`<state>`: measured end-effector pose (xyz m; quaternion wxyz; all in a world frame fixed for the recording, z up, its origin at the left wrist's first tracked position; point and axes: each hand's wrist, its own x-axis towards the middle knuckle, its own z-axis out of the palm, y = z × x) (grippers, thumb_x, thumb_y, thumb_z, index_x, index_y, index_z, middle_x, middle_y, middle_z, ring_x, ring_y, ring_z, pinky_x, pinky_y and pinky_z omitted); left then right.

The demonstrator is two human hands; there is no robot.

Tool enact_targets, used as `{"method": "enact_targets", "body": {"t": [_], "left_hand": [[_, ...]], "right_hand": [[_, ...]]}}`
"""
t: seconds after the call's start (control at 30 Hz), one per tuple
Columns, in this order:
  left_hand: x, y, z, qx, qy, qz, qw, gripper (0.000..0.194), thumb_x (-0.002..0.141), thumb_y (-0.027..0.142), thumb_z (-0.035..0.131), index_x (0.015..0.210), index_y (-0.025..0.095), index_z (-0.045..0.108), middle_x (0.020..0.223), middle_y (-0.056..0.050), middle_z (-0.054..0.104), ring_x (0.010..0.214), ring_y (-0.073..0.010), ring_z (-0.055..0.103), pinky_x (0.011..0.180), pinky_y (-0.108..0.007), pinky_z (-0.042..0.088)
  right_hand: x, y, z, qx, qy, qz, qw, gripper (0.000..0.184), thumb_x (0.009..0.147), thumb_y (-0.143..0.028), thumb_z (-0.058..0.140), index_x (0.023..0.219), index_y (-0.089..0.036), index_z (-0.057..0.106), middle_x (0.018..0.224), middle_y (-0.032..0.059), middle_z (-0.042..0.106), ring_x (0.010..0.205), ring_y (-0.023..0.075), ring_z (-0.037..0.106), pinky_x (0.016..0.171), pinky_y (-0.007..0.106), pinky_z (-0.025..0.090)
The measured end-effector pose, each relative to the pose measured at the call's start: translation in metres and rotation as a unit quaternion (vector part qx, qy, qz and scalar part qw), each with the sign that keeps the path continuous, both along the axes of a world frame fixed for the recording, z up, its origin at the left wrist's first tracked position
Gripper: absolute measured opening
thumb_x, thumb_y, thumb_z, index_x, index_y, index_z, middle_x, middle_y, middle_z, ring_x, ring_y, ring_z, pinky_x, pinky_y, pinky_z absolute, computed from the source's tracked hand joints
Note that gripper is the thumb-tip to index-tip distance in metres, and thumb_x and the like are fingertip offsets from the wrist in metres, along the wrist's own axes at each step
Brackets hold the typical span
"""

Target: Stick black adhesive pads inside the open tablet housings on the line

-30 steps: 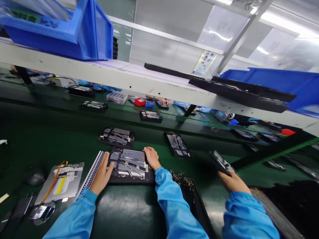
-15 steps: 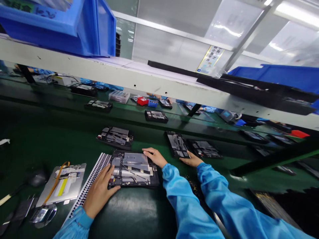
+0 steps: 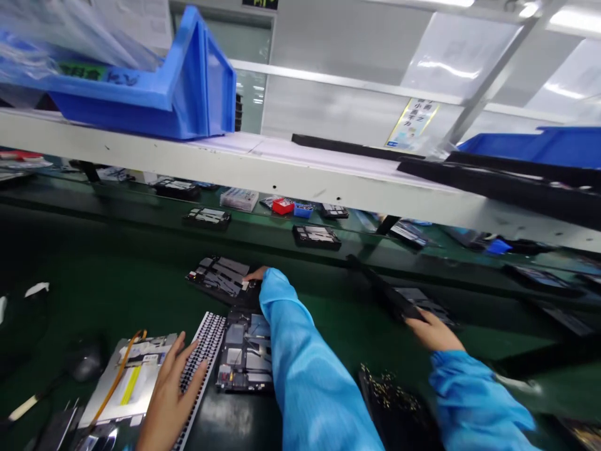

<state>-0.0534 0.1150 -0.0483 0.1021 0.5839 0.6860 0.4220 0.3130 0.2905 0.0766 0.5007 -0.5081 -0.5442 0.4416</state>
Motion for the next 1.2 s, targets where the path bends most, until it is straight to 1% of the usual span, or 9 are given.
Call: {"method": "enact_targets", "body": {"t": [0.2, 0.4, 0.5, 0.63, 0.73, 0.83, 1.0, 1.07, 1.2], "left_hand": [[0.003, 0.005, -0.008, 0.001, -0.061, -0.011, 0.998, 0.038, 0.093, 0.043, 0.053, 0.127, 0.029, 0.061, 0.148, -0.008, 0.049, 0.134, -0.0287, 0.051, 0.109, -0.052, 0.048], [0.01, -0.009, 0.026, 0.064, -0.072, -0.012, 0.995, 0.037, 0.096, 0.039, 0.051, 0.13, 0.025, 0.056, 0.145, -0.01, 0.051, 0.137, -0.025, 0.047, 0.116, -0.048, 0.041], [0.012, -0.033, 0.05, 0.106, -0.103, 0.011, 0.989, 0.052, 0.094, 0.041, 0.055, 0.142, 0.027, 0.043, 0.154, -0.01, 0.039, 0.146, -0.0259, 0.036, 0.119, -0.049, 0.035], [0.01, -0.098, 0.068, 0.087, -0.159, -0.02, 0.983, 0.1, 0.08, 0.056, 0.069, 0.157, 0.029, 0.012, 0.164, -0.013, 0.017, 0.146, -0.0313, 0.035, 0.116, -0.05, 0.04], [0.009, -0.159, 0.056, 0.012, -0.109, -0.093, 0.99, 0.105, 0.075, 0.057, 0.074, 0.157, 0.032, 0.015, 0.162, -0.011, 0.028, 0.143, -0.0332, 0.041, 0.114, -0.051, 0.042], [0.015, -0.202, 0.022, -0.058, -0.055, -0.138, 0.987, 0.098, 0.077, 0.048, 0.075, 0.157, 0.034, 0.019, 0.159, -0.008, 0.035, 0.145, -0.0327, 0.037, 0.116, -0.051, 0.04], [0.034, -0.206, -0.035, -0.122, -0.024, -0.213, 0.969, 0.116, 0.075, 0.038, 0.078, 0.158, 0.032, -0.002, 0.165, -0.013, 0.02, 0.149, -0.0347, 0.027, 0.117, -0.053, 0.036], [0.037, -0.201, -0.041, -0.104, 0.02, -0.226, 0.968, 0.12, 0.074, 0.04, 0.08, 0.158, 0.032, -0.005, 0.165, -0.013, 0.021, 0.149, -0.0357, 0.027, 0.118, -0.056, 0.032], [0.034, -0.203, -0.035, -0.084, 0.083, -0.221, 0.968, 0.111, 0.078, 0.044, 0.077, 0.158, 0.031, 0.002, 0.164, -0.014, 0.023, 0.149, -0.0355, 0.028, 0.118, -0.057, 0.032]], "right_hand": [[-0.129, 0.047, -0.009, -0.034, 0.02, 0.042, 0.998, 0.036, 0.097, -0.038, 0.062, 0.126, -0.016, 0.059, 0.126, 0.008, 0.061, 0.108, 0.0244, 0.063, 0.09, 0.044, 0.056], [-0.186, 0.051, 0.017, -0.063, 0.056, 0.049, 0.995, 0.033, 0.096, -0.036, 0.063, 0.121, -0.016, 0.06, 0.117, 0.0079, 0.065, 0.097, 0.0197, 0.066, 0.082, 0.039, 0.059], [-0.16, 0.012, 0.045, -0.069, 0.075, 0.029, 0.994, 0.033, 0.083, -0.033, 0.078, 0.107, -0.015, 0.064, 0.095, 0.0033, 0.07, 0.078, 0.0155, 0.067, 0.07, 0.03, 0.058], [-0.095, -0.113, 0.054, -0.067, 0.094, 0.032, 0.993, 0.048, 0.061, -0.031, 0.092, 0.101, -0.02, 0.067, 0.084, -0.0005, 0.074, 0.068, 0.0149, 0.067, 0.065, 0.026, 0.056], [-0.059, -0.223, 0.016, -0.117, 0.086, -0.001, 0.989, 0.057, 0.06, -0.036, 0.092, 0.109, -0.024, 0.067, 0.08, -0.0003, 0.074, 0.065, 0.0175, 0.068, 0.062, 0.028, 0.055], [-0.042, -0.291, -0.047, -0.163, 0.072, -0.033, 0.983, 0.06, 0.059, -0.047, 0.09, 0.109, -0.024, 0.066, 0.089, 0.0029, 0.076, 0.073, 0.0212, 0.07, 0.067, 0.032, 0.057], [-0.031, -0.297, -0.126, -0.129, -0.024, -0.024, 0.991, 0.064, 0.068, -0.06, 0.079, 0.117, -0.022, 0.063, 0.11, 0.0077, 0.073, 0.098, 0.0265, 0.069, 0.087, 0.04, 0.057], [-0.028, -0.289, -0.14, -0.119, -0.049, -0.034, 0.991, 0.07, 0.07, -0.061, 0.077, 0.125, -0.022, 0.06, 0.122, 0.0097, 0.068, 0.114, 0.0291, 0.064, 0.099, 0.045, 0.052], [-0.021, -0.293, -0.153, -0.065, -0.124, -0.056, 0.989, 0.084, 0.073, -0.06, 0.075, 0.143, -0.021, 0.048, 0.153, 0.0128, 0.043, 0.145, 0.0303, 0.034, 0.123, 0.048, 0.022]]}}
